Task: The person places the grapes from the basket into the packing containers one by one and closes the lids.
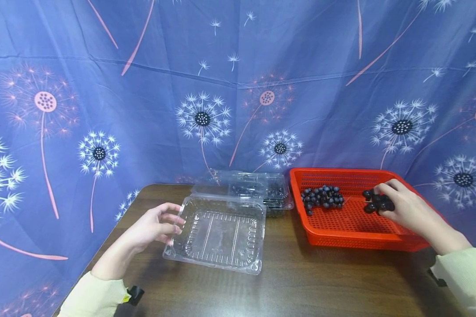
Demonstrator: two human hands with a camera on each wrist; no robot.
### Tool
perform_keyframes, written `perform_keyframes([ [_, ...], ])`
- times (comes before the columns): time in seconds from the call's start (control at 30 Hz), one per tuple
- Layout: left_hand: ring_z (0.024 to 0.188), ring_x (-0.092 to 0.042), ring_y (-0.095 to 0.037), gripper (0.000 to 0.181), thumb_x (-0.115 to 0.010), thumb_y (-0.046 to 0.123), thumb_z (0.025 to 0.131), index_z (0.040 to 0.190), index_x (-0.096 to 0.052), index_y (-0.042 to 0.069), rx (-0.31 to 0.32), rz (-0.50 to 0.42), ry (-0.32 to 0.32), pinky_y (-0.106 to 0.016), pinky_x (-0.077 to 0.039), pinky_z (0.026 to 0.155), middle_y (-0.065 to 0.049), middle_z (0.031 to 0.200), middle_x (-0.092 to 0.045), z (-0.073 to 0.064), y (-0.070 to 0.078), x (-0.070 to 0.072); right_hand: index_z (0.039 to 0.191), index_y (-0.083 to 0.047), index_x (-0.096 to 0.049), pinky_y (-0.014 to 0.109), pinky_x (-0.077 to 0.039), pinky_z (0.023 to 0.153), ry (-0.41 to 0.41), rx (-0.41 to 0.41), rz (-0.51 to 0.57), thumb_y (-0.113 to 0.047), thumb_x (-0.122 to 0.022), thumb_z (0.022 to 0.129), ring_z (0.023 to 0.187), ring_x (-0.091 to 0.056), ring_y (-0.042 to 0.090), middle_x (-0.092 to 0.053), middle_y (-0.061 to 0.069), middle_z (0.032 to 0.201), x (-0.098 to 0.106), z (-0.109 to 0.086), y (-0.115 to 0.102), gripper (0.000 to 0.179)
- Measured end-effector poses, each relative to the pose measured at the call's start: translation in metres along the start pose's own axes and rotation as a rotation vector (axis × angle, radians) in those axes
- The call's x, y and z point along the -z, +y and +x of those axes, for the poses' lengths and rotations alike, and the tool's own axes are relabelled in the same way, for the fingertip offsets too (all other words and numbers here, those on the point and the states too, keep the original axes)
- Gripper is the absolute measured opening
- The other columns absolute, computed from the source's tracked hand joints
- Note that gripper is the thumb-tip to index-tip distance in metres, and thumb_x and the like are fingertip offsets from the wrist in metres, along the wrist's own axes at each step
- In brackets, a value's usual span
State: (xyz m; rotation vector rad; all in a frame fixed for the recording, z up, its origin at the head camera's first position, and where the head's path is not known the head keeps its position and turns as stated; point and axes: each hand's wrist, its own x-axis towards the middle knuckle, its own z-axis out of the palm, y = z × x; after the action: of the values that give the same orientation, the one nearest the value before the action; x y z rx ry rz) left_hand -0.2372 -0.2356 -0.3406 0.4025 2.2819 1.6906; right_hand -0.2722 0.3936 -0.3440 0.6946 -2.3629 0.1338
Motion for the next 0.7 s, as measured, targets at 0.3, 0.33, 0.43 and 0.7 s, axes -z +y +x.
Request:
perform_keyframes([
  [0.3,0.085,-0.064,-0.024,0.057,-0.060,-0.003,0.081,0.132,-0.036,-0.005,0.010,-0.052,0.016,-0.033,-0.057,0.060,-0.029,0.116,-0.056,0.006,-0.003,-0.019,0.095,-0.010,-0.055,0.049,-0.044,0.059,0.036,-0.033,0.031,-0.002,-0.081,0.044,0.077,-0.054,0.032,-0.049,0.011,0.095,0.006,0.007,-0.016,0.058],
  [0.33,0.085,-0.064,-0.024,0.057,-0.060,-0.003,0.081,0.132,-0.036,-0.005,0.006,-0.055,0.014,-0.033,-0.057,0.060,-0.030,0.116,-0.056,0.007,-0.003,-0.021,0.095,-0.010,-0.055,0.049,-0.044,0.059,0.040,-0.038,0.034,-0.002,-0.081,0.044,0.078,-0.054,0.032,-0.049,0.011,0.095,0.007,0.008,-0.018,0.057],
  [0.43,0.085,-0.064,-0.023,0.057,-0.060,-0.003,0.081,0.132,-0.036,-0.006,0.001,-0.067,0.003,-0.032,-0.056,0.058,-0.030,0.116,-0.055,0.009,-0.004,-0.027,0.095,-0.009,-0.055,0.048,-0.044,0.059,0.049,-0.041,0.038,-0.002,-0.080,0.045,0.079,-0.055,0.032,-0.050,0.010,0.095,0.009,0.012,-0.026,0.057],
  [0.7,0.083,-0.063,-0.024,0.058,-0.061,-0.003,0.081,0.132,-0.036,-0.006,0.002,-0.086,-0.010,-0.030,-0.056,0.056,-0.032,0.116,-0.054,0.016,-0.005,-0.041,0.095,-0.009,-0.056,0.047,-0.045,0.059,0.066,-0.013,0.044,-0.001,-0.082,0.045,0.080,-0.053,0.028,-0.050,0.010,0.096,0.015,0.018,-0.045,0.057],
])
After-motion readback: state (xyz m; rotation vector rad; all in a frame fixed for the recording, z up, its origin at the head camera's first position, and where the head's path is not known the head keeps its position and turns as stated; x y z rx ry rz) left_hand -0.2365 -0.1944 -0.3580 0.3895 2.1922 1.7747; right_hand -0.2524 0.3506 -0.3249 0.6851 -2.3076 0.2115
